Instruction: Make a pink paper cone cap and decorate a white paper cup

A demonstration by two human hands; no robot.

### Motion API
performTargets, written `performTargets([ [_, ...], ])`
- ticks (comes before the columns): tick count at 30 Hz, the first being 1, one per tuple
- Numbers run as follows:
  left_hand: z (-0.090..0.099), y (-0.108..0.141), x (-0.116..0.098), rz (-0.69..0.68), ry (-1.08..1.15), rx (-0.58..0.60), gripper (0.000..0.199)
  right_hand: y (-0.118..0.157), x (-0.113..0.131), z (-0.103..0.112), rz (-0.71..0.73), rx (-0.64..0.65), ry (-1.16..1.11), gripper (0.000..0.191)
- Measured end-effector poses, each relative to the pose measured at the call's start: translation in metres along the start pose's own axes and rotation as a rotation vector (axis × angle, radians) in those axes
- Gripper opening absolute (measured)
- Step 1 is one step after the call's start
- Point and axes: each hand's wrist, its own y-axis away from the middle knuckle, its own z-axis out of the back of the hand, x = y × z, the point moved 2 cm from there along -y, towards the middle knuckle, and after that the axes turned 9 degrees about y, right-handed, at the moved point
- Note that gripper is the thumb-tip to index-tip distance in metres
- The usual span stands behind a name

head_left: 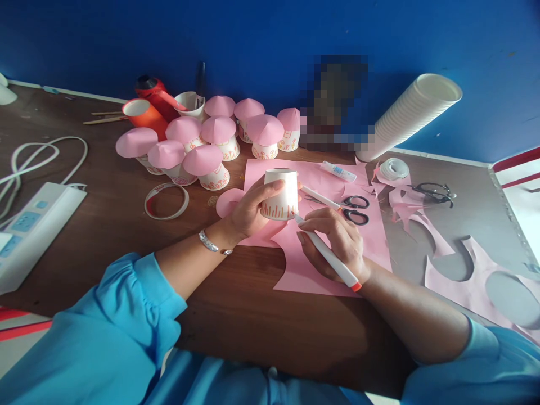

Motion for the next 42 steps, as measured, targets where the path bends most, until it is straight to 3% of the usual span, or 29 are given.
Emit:
performTargets([
  [23, 0.0004, -0.0007, 0.0017, 0.041, 0.064, 0.012, 0.038, -0.001, 0.0007, -0.0002, 0.007, 0.015, 0.0, 0.025],
  [42, -0.0008, -0.0007, -0.0006, 0.014, -0.014, -0.006, 0.044, -0.0011, 0.0009, -0.0016, 0.007, 0.012, -0.005, 0.02],
])
